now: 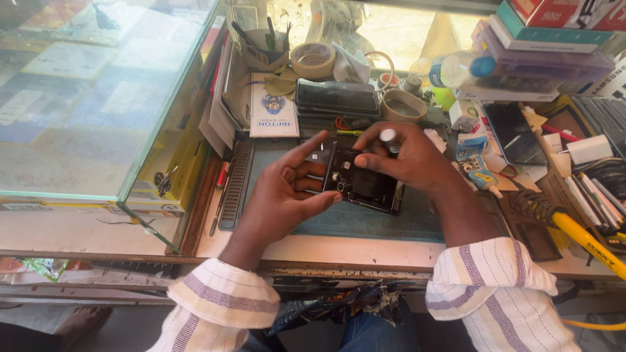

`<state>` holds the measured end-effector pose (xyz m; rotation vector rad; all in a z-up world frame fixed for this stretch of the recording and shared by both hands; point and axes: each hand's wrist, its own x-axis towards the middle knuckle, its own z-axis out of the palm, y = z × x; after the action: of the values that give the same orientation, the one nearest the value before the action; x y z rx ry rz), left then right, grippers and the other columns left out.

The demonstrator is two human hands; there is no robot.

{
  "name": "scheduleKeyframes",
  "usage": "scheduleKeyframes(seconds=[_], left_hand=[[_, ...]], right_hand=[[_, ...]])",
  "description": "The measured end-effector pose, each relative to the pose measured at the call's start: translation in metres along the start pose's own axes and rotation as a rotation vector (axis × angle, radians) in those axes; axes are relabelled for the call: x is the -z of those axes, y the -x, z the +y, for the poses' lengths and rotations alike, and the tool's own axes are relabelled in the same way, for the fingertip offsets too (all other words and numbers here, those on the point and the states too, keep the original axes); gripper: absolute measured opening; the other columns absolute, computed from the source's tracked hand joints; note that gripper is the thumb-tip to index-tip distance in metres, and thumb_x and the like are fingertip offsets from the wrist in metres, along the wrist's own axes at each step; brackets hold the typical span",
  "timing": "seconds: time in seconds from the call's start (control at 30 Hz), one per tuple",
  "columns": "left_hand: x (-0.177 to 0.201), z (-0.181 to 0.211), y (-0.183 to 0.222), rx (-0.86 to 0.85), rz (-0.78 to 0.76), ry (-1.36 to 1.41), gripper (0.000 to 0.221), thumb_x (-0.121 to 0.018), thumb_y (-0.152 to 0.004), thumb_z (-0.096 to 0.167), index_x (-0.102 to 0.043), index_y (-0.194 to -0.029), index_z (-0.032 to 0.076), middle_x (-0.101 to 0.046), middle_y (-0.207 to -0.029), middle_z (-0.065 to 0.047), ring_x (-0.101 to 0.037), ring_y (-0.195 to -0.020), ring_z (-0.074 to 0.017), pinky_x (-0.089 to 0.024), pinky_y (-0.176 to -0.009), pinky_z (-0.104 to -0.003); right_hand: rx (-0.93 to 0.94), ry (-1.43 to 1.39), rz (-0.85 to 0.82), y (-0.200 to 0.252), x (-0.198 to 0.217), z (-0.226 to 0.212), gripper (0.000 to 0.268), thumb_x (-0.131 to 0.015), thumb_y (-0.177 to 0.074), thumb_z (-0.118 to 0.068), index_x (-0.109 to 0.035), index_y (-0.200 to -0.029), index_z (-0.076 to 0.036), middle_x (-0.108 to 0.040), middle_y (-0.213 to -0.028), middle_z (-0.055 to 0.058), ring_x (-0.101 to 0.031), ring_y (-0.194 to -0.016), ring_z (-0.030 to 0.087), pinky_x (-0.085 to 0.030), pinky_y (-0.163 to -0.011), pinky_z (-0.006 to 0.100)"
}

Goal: The person removes a battery from a disassembled smartphone and places it on the workbench. They then open a new battery package, remove the replacement battery, and install it into the phone's chassis. Finally, they use a screwdriver to secure the internal components.

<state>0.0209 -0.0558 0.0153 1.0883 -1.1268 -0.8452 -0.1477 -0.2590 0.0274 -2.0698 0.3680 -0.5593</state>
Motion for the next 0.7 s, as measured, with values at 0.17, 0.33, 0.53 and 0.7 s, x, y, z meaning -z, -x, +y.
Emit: scheduleKeyframes(seconds=[0.17,0.33,0.53,0.7], left_hand=[[-0.007,-0.010,-0.016,-0.091,0.183,0.232,0.063,-0.075,-0.087,-0.005,-0.055,-0.147,-0.002,-0.078,-0.109,-0.012,-0.071,-0.095,-0.0117,-0.061,-0.082,-0.026],[-0.012,-0.006,-0.024,-0.228,0.268,0.253,0.050,-0.074,-0.092,-0.005,-0.062,-0.140,-0.003,-0.078,-0.107,-0.012,-0.070,-0.096,-0.0087,-0.058,-0.086,-0.022],[-0.033,0.007,-0.024,-0.218,0.244,0.163,0.048,-0.072,-0.090,-0.003,-0.063,-0.137,-0.001,-0.078,-0.107,-0.011,-0.072,-0.096,-0.0086,-0.060,-0.085,-0.022],[-0.050,0.010,-0.028,-0.204,0.206,0.136,0.033,-0.073,-0.093,-0.001,-0.070,-0.126,-0.003,-0.080,-0.105,-0.013,-0.073,-0.095,-0.0099,-0.061,-0.083,-0.024]], right_hand=[[0.064,-0.293,0.095,0.004,0.010,0.003,0.024,-0.086,-0.082,-0.015,-0.069,-0.096,-0.006,-0.067,-0.085,-0.005,-0.060,-0.077,0.004,-0.048,-0.068,0.019],[0.110,-0.355,0.029,0.009,0.005,-0.007,0.026,-0.085,-0.088,-0.020,-0.065,-0.099,-0.008,-0.064,-0.084,-0.003,-0.058,-0.076,0.005,-0.048,-0.068,0.020],[0.343,-0.233,0.080,0.016,-0.003,-0.032,0.040,-0.078,-0.092,-0.033,-0.069,-0.117,-0.003,-0.057,-0.107,0.000,-0.060,-0.101,0.008,-0.051,-0.086,0.022],[0.432,-0.148,0.147,0.025,0.001,-0.039,0.025,-0.077,-0.095,-0.022,-0.072,-0.111,-0.003,-0.061,-0.105,0.003,-0.059,-0.098,0.009,-0.048,-0.085,0.023]])
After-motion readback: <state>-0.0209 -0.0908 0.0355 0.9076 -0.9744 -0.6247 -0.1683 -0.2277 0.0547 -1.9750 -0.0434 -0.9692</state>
